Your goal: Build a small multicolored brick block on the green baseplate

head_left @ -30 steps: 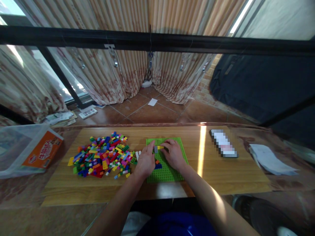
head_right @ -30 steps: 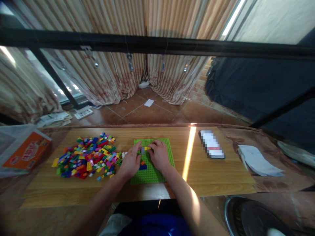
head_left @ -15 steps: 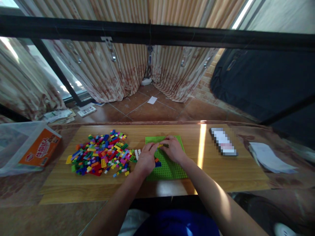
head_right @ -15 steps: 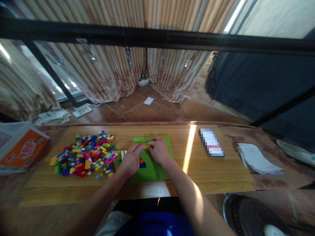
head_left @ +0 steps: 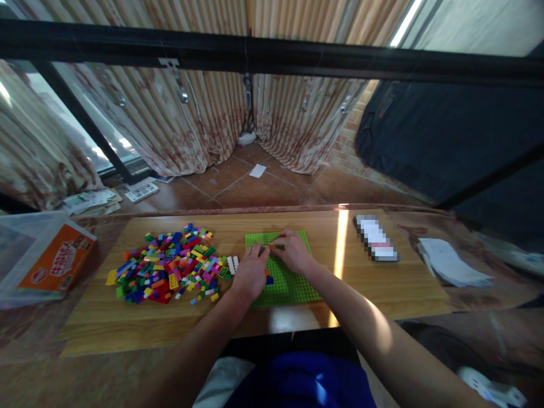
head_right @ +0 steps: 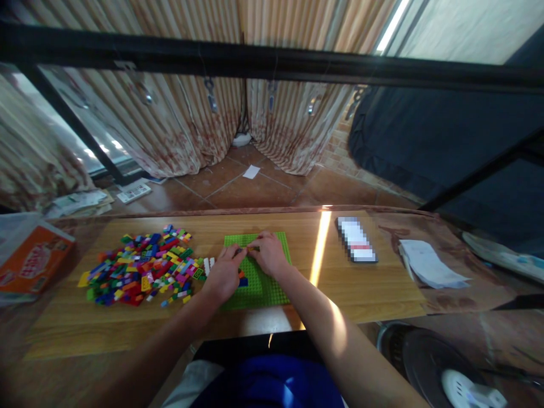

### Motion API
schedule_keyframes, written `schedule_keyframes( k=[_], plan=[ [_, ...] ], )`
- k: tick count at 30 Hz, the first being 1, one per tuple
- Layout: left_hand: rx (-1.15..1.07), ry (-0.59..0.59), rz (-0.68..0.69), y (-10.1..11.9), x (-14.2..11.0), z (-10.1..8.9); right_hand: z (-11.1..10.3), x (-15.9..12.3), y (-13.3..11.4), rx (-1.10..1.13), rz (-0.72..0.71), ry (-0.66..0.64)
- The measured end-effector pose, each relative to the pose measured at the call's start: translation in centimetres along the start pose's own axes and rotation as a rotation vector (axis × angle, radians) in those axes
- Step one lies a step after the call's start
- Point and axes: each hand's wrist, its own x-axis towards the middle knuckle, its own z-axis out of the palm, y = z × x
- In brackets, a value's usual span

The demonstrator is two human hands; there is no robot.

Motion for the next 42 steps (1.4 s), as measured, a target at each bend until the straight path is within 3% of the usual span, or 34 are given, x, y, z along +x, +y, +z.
schedule_keyframes(
  k=[7,25,35,42],
  plan=[
    [0.031,-0.038,0.001,0.3,0.3,-0.5,0.0,0.2,0.0,0.011,0.012,-0.022],
    [-0.022,0.046,0.003,-0.3,0.2,0.4,0.3,-0.1,0.2,0.051,0.021,0.022],
    [-0.085,0.126,0.027,-1.1,-0.3,1.4,0.2,-3.9,-0.6,0.182,0.030,0.163],
    [-0.118,0.112,-0.021,-0.7,-0.4,1.2,0.9,-6.7,-3.6,0.241,-0.004,0.165]
  ],
)
